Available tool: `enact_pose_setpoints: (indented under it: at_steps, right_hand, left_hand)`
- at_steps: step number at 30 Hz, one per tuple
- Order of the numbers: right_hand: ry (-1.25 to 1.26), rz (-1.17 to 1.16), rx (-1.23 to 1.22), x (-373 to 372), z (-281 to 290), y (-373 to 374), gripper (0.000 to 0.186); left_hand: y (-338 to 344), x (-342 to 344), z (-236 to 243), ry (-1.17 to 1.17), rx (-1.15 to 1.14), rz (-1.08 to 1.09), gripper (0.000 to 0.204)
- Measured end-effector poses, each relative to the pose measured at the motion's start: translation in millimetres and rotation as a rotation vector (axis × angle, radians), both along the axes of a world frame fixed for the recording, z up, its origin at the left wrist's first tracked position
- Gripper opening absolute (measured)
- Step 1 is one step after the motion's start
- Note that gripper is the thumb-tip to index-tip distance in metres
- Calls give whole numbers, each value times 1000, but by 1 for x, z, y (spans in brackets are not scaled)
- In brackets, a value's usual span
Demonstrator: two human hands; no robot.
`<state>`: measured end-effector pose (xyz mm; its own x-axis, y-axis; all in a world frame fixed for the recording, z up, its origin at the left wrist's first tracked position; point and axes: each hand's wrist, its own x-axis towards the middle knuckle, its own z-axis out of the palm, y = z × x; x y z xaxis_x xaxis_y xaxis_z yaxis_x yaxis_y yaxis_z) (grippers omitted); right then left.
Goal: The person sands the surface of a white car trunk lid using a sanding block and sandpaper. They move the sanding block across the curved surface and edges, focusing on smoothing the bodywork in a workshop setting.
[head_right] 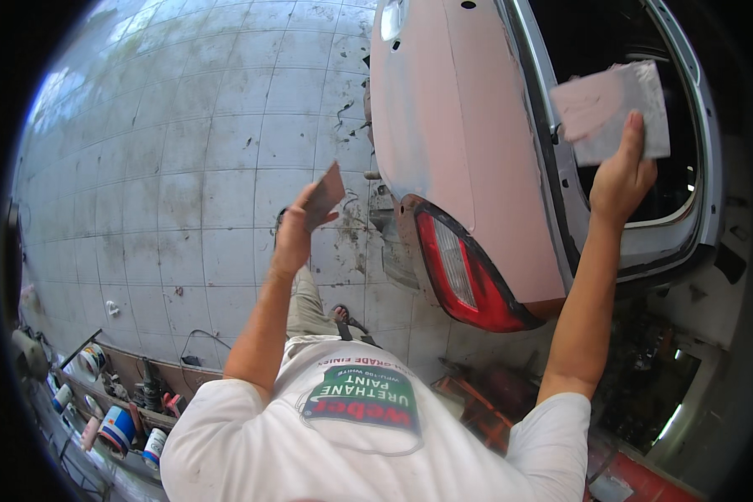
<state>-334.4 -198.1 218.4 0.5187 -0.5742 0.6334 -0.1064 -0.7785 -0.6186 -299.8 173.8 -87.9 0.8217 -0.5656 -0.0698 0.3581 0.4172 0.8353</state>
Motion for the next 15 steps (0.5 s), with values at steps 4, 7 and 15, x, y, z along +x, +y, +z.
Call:
enact_pose_setpoints:
  at_steps: [4, 7, 15]
  right_hand:
    - [65, 189, 809, -41, -47, 95, 41]
    - [-34, 160, 1250, 0, -89, 159, 37]
    - [-275, 292, 1532, 52, -61, 187, 40]
  left_hand:
    - [1, 86, 76, -227, -133, 52, 124]
    - [-28, 108, 158, -346, -263, -45, 126]
    - [-31, 173, 102, -1228, 405, -316, 73]
